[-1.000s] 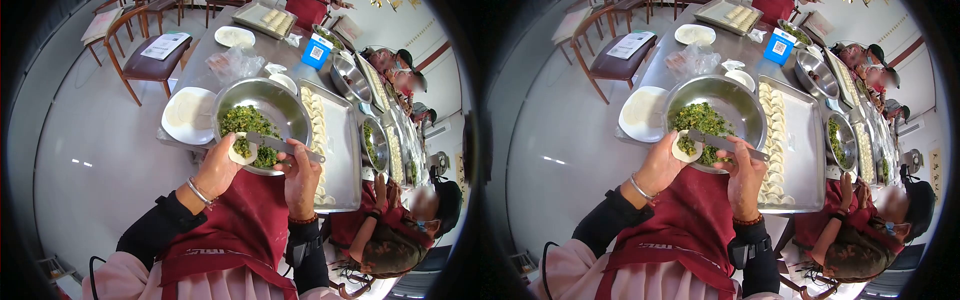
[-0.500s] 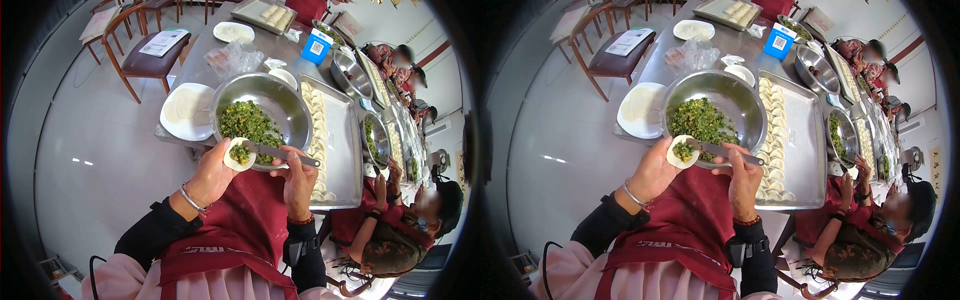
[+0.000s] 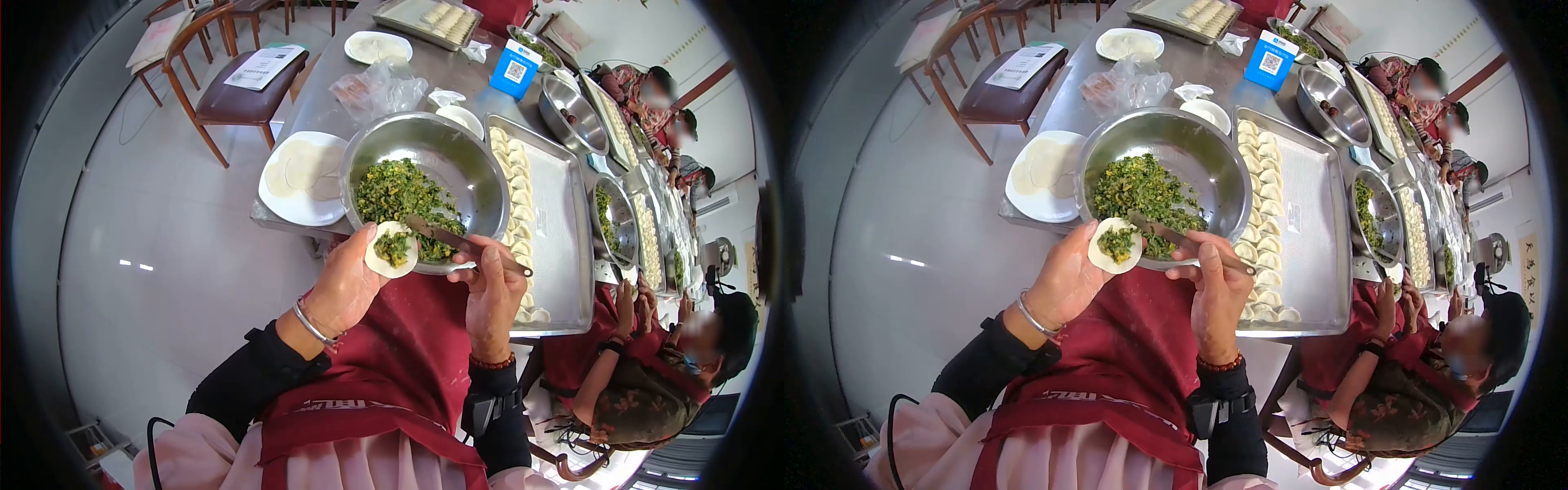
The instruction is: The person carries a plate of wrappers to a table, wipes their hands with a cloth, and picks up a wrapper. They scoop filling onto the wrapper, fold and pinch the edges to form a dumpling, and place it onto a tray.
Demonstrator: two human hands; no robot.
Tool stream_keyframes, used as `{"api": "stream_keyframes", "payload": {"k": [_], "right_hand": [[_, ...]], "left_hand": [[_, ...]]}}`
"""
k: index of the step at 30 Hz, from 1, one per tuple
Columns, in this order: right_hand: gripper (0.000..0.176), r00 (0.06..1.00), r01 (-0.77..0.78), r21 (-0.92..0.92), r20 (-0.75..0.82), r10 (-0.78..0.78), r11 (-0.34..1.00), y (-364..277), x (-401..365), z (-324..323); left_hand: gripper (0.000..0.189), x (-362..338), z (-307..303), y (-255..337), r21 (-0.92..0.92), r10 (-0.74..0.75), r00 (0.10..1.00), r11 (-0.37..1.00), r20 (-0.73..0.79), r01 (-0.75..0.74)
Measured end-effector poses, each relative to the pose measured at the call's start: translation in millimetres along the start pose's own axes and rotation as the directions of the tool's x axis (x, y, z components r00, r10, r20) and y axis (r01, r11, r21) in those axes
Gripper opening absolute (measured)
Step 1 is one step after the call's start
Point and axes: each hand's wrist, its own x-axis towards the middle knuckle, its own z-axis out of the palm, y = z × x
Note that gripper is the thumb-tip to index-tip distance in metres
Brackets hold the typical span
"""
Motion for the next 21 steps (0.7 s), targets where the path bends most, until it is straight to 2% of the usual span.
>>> {"api": "stream_keyframes", "payload": {"k": [2,3,5,6,8,14,21], "right_hand": [[0.028,0.993,0.105,-0.064,0.052,-0.101,0.992,4,-2,-2],[0.028,0.994,0.101,-0.064,0.053,-0.098,0.993,2,-3,1],[0.029,0.999,-0.049,0.044,0.001,0.049,0.998,-6,-6,6],[0.029,0.999,-0.050,0.044,0.001,0.050,0.998,-5,-6,6],[0.029,0.985,-0.167,0.097,-0.020,0.170,0.981,-1,-4,5],[0.025,0.980,-0.199,0.038,-0.022,0.200,0.979,12,-2,0],[0.023,0.980,-0.195,0.101,-0.020,0.198,0.976,11,2,3]], "left_hand": [[0.039,1,-3,-1,0.002,0.009,1.000,1.000,0.005,-0.009],[0.038,0,-4,-1,0.005,0.017,1.000,1.000,0.011,-0.017],[0.039,-1,-3,0,0.031,0.012,1.000,0.999,0.008,-0.012],[0.041,-2,-2,0,0.058,0.006,1.000,0.998,0.009,-0.007],[0.040,-2,-4,-1,0.056,-0.005,1.000,0.998,0.008,0.005],[0.040,-6,-5,-2,0.055,-0.018,0.999,0.998,-0.036,0.020],[0.040,-11,-1,-5,0.107,-0.001,1.000,0.994,-0.003,0.002]]}}
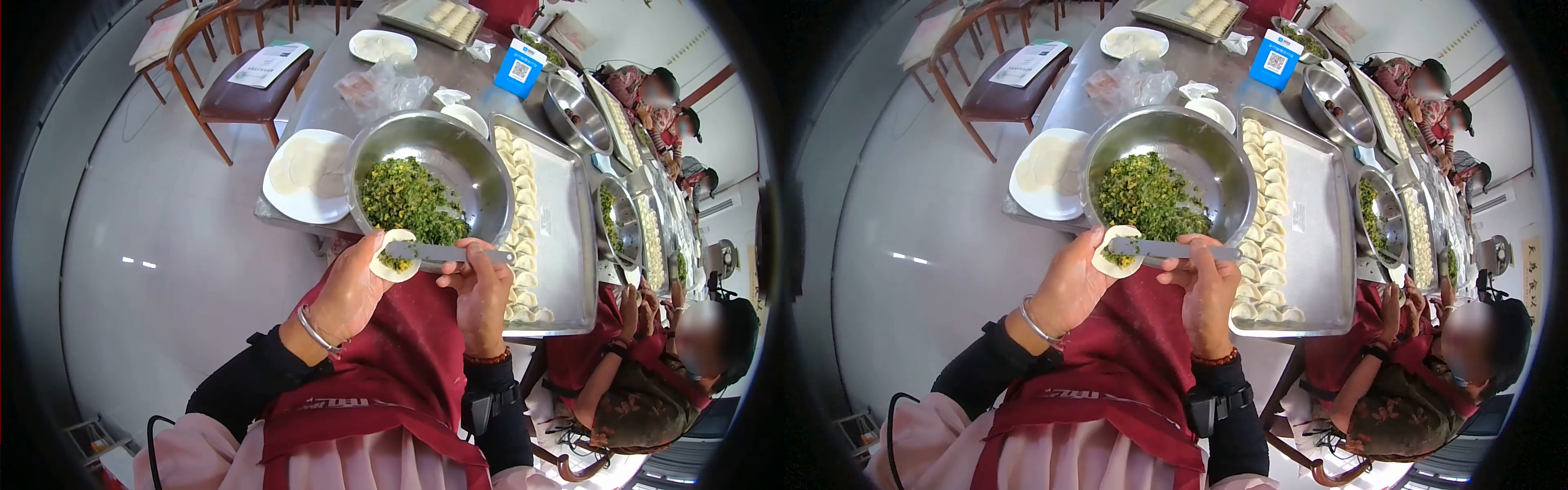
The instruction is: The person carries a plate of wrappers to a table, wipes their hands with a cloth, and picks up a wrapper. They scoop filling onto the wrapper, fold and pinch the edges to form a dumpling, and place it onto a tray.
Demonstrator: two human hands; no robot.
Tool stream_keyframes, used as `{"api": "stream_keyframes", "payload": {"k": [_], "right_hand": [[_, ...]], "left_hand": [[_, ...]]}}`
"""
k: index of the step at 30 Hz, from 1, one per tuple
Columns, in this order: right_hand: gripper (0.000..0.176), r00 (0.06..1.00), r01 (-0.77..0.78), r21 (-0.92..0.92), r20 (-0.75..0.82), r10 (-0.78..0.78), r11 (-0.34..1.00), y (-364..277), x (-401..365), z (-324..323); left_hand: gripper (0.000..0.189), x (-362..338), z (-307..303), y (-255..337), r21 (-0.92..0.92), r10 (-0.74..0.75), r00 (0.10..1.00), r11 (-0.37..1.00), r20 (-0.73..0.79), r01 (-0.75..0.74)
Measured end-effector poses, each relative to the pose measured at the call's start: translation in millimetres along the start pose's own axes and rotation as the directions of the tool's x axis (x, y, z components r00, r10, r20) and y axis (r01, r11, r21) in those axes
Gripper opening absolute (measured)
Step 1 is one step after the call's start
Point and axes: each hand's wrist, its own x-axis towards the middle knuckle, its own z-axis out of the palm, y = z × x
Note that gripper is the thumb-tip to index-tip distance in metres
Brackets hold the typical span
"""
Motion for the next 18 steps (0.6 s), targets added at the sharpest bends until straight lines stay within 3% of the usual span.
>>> {"api": "stream_keyframes", "payload": {"k": [3,5,9,11,12,14,16,18], "right_hand": [[0.023,1.000,0.013,-0.056,-0.024,-0.015,0.998,-1,-6,3],[0.025,0.980,0.193,-0.106,-0.019,-0.196,0.975,-7,-13,5],[0.024,0.936,0.342,-0.295,0.026,-0.350,0.892,-10,-25,5],[0.018,0.849,0.519,-0.433,0.160,-0.504,0.737,-6,-28,7],[0.018,0.849,0.518,-0.434,0.159,-0.503,0.737,-5,-29,7],[0.016,0.776,0.621,-0.534,0.315,-0.547,0.573,-3,-31,7],[0.020,0.793,0.599,-0.568,0.324,-0.515,0.565,0,-37,6],[0.027,0.710,0.692,-0.624,0.499,-0.496,0.363,1,-39,5]], "left_hand": [[0.039,-1,3,3,-0.057,0.028,0.997,0.998,-0.065,-0.032],[0.039,1,-2,2,-0.048,0.051,0.998,0.997,-0.047,-0.053],[0.039,3,-3,3,-0.055,0.086,0.996,0.995,-0.023,-0.087],[0.039,4,-2,2,-0.067,0.086,0.996,0.994,-0.025,-0.088],[0.039,5,-3,1,-0.078,0.085,0.996,0.993,-0.030,-0.087],[0.039,5,-5,-1,-0.060,0.084,0.996,0.995,-0.022,-0.085],[0.040,7,-7,-2,-0.040,0.084,0.996,0.996,-0.014,-0.085],[0.040,8,-9,-2,0.008,0.068,0.997,0.998,-0.036,-0.067]]}}
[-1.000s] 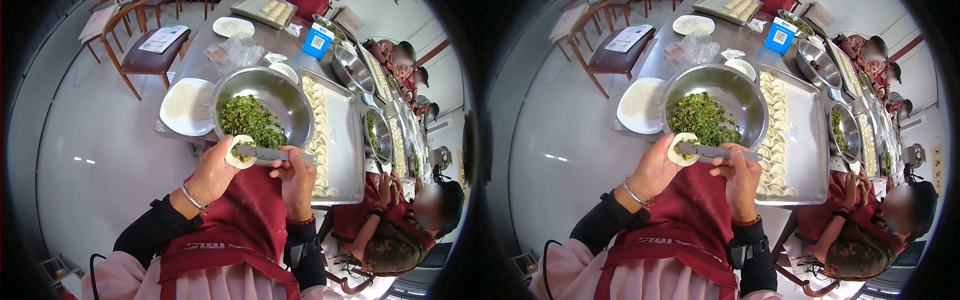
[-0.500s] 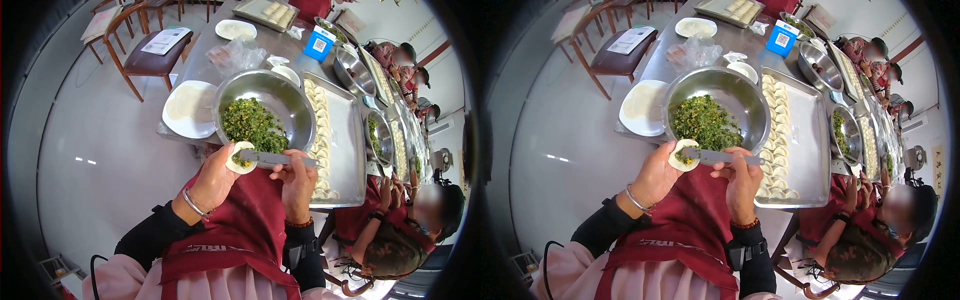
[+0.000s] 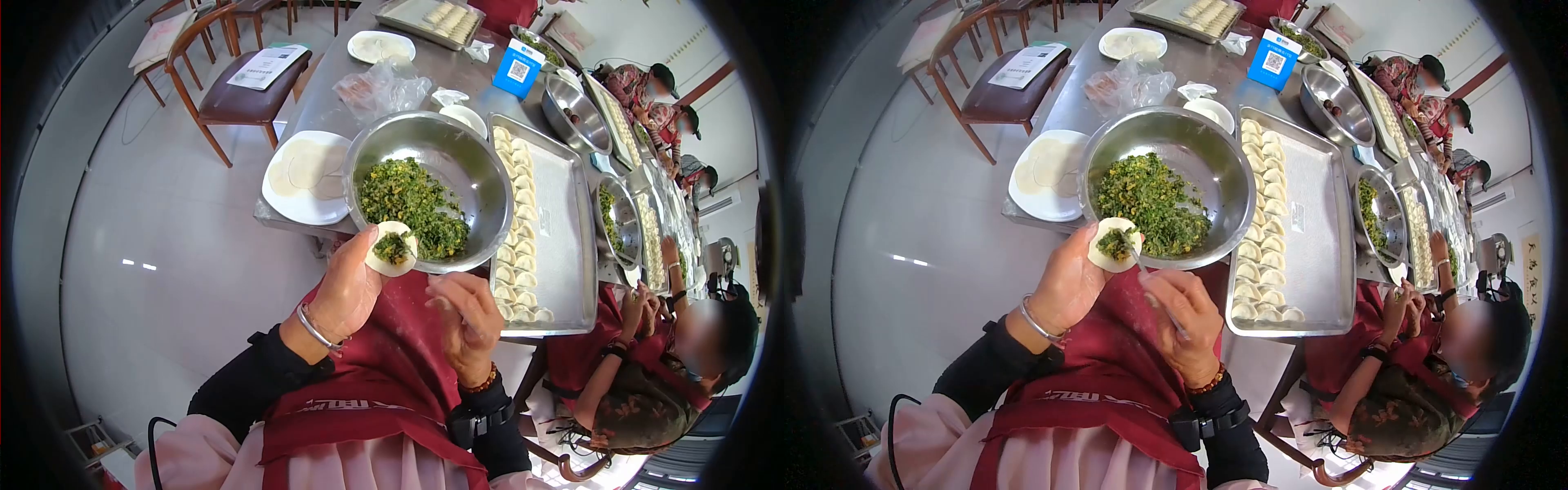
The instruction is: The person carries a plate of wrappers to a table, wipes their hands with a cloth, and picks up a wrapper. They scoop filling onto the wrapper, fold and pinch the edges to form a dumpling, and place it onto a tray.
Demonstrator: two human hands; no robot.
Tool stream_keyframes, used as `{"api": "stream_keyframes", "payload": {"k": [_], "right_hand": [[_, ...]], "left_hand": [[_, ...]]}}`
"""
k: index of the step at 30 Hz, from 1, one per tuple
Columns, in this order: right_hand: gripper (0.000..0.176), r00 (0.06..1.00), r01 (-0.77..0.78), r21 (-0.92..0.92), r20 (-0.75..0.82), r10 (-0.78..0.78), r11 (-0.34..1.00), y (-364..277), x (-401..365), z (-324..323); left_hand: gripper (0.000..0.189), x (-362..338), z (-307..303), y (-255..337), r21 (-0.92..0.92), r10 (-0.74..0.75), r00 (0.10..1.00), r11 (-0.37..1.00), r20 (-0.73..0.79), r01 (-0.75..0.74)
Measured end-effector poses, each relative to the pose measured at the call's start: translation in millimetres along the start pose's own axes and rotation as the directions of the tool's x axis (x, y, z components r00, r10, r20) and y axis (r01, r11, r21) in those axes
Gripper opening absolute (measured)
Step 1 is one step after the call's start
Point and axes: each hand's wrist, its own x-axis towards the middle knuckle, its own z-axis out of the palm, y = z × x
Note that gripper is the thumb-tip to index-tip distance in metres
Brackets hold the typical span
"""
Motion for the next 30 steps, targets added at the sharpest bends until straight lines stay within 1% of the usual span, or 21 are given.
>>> {"api": "stream_keyframes", "payload": {"k": [1,2,4,6,8,10,11,14,15,17,18,20,21,23,24,25,26,27,28,30], "right_hand": [[0.034,1.000,0.021,0.035,0.007,-0.021,0.999,-4,2,0],[0.034,1.000,0.018,0.035,0.007,-0.019,0.999,-4,1,0],[0.033,0.998,0.035,-0.008,-0.057,-0.035,0.999,-2,1,-1],[0.034,0.998,0.033,-0.029,-0.059,-0.034,0.999,2,1,-1],[0.036,0.998,0.031,-0.049,-0.059,-0.034,0.998,3,1,-2],[0.039,0.989,0.148,-0.077,0.044,-0.145,0.986,3,0,-2],[0.043,0.980,0.194,-0.061,0.057,-0.191,0.979,4,-1,-1],[0.042,0.975,0.218,-0.029,0.044,-0.216,0.976,-1,1,-2],[0.042,0.975,0.217,-0.029,0.044,-0.216,0.976,0,1,-2],[0.043,0.992,0.124,-0.063,-0.003,-0.125,0.990,3,-1,-3],[0.043,0.992,0.124,-0.064,-0.003,-0.124,0.990,3,-1,-4],[0.042,0.980,0.189,-0.061,0.082,-0.184,0.980,4,1,-5],[0.042,0.979,0.189,-0.059,0.085,-0.184,0.980,4,1,-5],[0.027,0.965,0.223,-0.029,0.147,-0.217,0.974,2,1,-7],[0.027,0.966,0.220,-0.027,0.147,-0.214,0.975,1,1,-11],[0.019,0.995,-0.091,0.167,0.063,0.081,0.982,1,1,-16],[0.016,0.923,-0.369,0.370,0.041,0.382,0.852,1,1,-21],[0.029,0.856,-0.432,0.554,0.002,0.518,0.712,3,9,-22],[0.029,0.787,-0.472,0.690,0.048,0.615,0.549,9,16,-28],[0.027,0.768,-0.522,0.754,0.212,0.604,0.399,28,17,-40]], "left_hand": [[0.040,-1,0,0,0.001,-0.002,1.000,1.000,-0.002,0.002],[0.039,-1,1,1,0.000,-0.012,1.000,1.000,-0.003,0.012],[0.039,-3,2,1,-0.002,-0.021,1.000,1.000,-0.002,0.021],[0.040,-3,4,0,-0.030,0.012,1.000,0.999,-0.022,-0.013],[0.038,-3,4,-1,-0.039,0.016,1.000,0.999,-0.011,-0.017],[0.037,-4,2,-1,-0.049,0.021,1.000,0.999,-0.005,-0.021],[0.037,-3,1,0,-0.036,0.005,1.000,0.999,0.006,-0.005],[0.037,-4,1,0,-0.020,-0.009,1.000,1.000,0.011,0.009],[0.037,-4,1,0,-0.019,-0.006,1.000,1.000,0.006,0.006],[0.037,-4,1,-2,-0.029,0.001,1.000,1.000,-0.004,-0.001],[0.036,-4,1,-3,-0.038,0.009,1.000,0.999,-0.015,-0.009],[0.037,-5,0,-1,-0.017,-0.007,1.000,1.000,0.002,0.007],[0.039,-6,0,0,0.005,-0.022,1.000,1.000,0.016,0.022],[0.038,-7,-4,-1,-0.006,-0.025,1.000,1.000,0.012,0.025],[0.038,-7,-6,-2,-0.015,-0.029,0.999,0.999,0.014,0.029],[0.038,-8,-4,-1,-0.014,-0.032,0.999,0.999,0.013,0.032],[0.039,-10,0,0,-0.026,-0.053,0.998,0.998,0.034,0.054],[0.041,-12,3,1,-0.037,-0.073,0.996,0.996,0.056,0.075],[0.041,-14,6,2,-0.037,-0.075,0.996,0.996,0.056,0.077],[0.043,-17,10,3,-0.004,-0.136,0.988,0.991,0.079,0.137]]}}
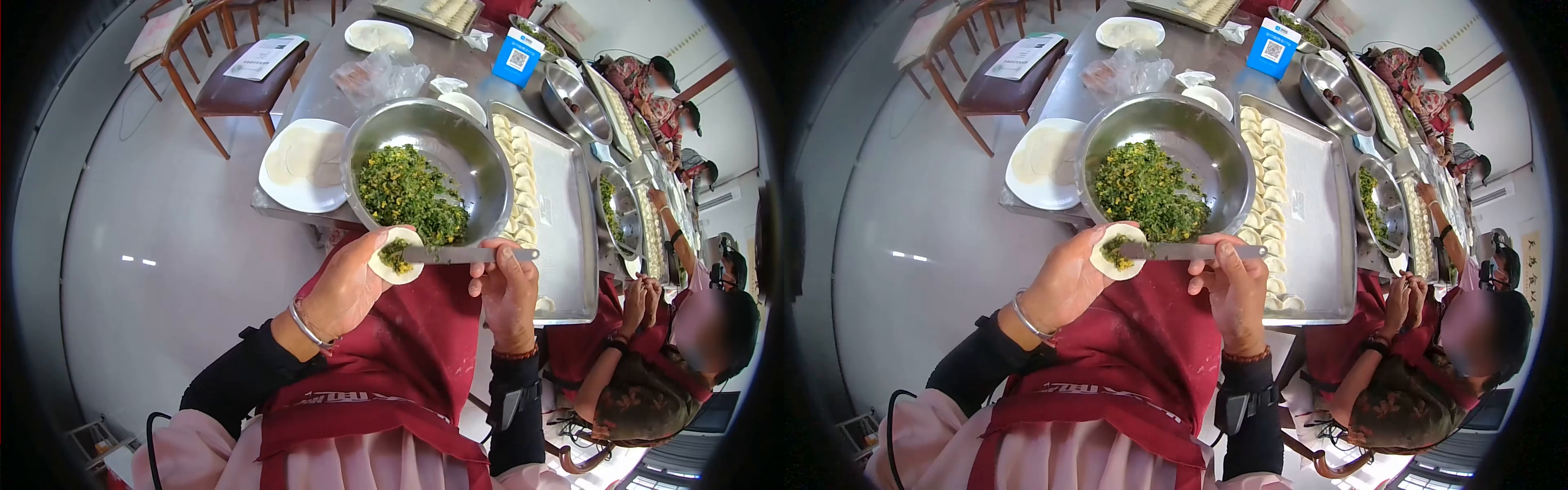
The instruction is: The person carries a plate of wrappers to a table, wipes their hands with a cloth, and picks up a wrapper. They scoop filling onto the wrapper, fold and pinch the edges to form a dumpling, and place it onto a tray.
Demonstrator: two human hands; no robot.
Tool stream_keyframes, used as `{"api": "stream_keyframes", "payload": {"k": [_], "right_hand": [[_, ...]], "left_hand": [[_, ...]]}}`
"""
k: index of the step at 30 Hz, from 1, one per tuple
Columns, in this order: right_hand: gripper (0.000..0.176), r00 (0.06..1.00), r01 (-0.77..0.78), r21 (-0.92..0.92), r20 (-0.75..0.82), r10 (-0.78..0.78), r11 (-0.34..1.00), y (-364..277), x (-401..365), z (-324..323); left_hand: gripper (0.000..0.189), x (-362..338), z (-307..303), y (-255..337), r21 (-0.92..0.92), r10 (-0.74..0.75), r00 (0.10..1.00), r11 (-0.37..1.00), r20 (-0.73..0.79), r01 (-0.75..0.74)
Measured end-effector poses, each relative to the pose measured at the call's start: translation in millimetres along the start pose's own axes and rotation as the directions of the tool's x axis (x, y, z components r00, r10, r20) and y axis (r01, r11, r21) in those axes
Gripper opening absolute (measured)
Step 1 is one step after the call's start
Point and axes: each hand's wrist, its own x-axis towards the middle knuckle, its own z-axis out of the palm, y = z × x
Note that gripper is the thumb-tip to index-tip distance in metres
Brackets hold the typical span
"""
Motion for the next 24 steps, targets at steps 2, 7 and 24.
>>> {"api": "stream_keyframes", "payload": {"k": [2,7,24], "right_hand": [[0.027,0.997,-0.055,0.006,0.054,0.054,0.998,1,3,-10],[0.026,0.980,-0.127,-0.011,0.152,0.127,0.992,13,3,-20],[0.020,0.976,-0.158,0.048,-0.146,0.164,0.986,34,1,-8]], "left_hand": [[0.043,-3,2,1,-0.021,-0.059,0.998,0.998,0.011,0.059],[0.044,-9,3,-2,-0.023,-0.153,0.988,0.988,0.011,0.153],[0.043,-9,0,-11,-0.019,-0.135,0.991,0.991,-0.003,0.135]]}}
